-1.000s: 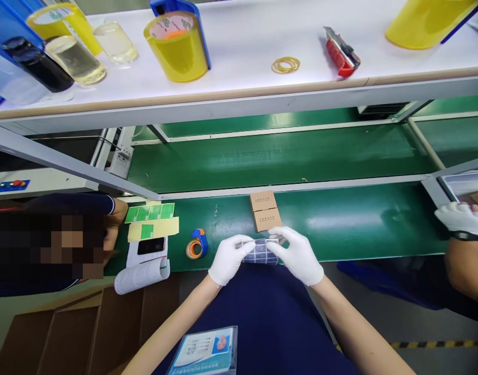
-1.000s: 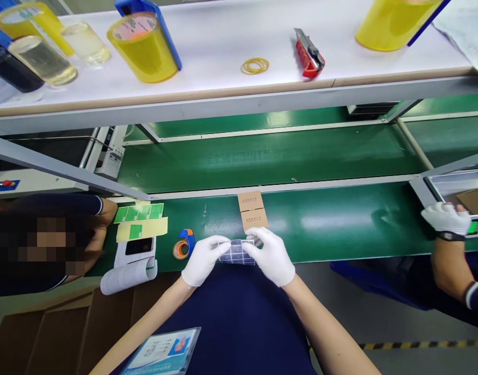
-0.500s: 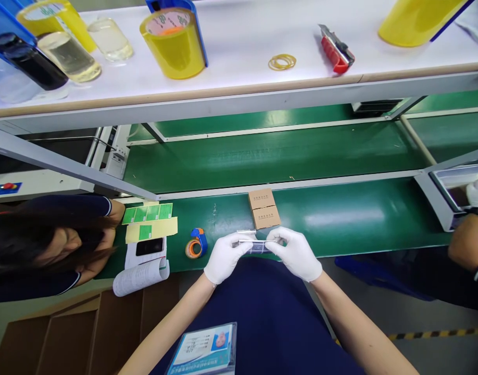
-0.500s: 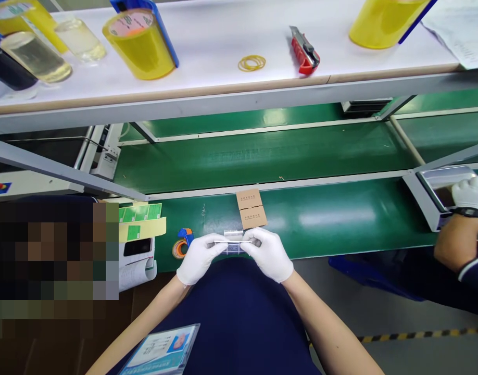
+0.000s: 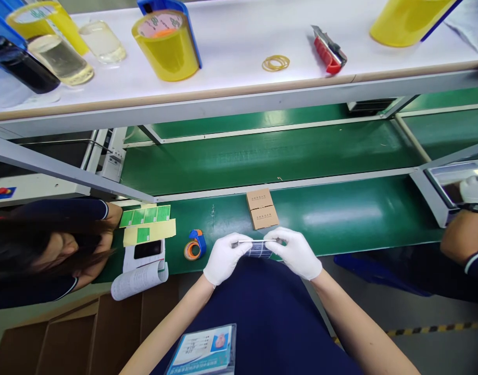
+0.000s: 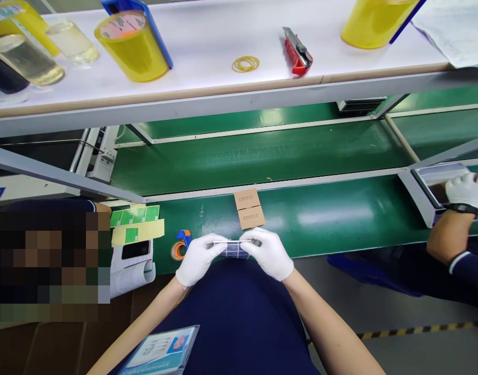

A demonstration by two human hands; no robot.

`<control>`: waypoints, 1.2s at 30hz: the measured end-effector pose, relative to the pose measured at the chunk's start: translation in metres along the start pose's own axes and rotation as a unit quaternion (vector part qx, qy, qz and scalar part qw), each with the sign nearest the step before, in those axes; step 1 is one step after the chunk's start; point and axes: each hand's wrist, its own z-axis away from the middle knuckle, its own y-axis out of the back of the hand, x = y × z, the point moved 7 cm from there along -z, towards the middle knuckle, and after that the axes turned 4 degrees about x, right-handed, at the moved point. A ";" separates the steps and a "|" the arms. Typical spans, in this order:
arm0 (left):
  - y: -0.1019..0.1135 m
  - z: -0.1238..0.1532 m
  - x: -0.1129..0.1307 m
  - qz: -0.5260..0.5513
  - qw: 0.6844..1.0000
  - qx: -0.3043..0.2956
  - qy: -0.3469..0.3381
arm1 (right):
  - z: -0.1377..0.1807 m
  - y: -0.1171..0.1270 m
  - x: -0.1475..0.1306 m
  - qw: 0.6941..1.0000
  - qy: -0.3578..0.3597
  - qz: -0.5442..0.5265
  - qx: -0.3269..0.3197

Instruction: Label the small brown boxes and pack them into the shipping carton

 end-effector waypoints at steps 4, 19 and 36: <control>0.000 -0.001 -0.003 0.004 1.000 0.001 0.028 | 0.001 0.001 0.003 1.000 -0.013 -0.007 0.026; -0.001 -0.003 -0.010 0.058 0.996 0.014 0.065 | 0.009 0.014 -0.017 0.972 0.134 0.154 0.119; -0.007 0.000 -0.007 0.041 0.996 -0.012 0.074 | 0.025 -0.012 -0.042 0.936 0.265 0.124 0.194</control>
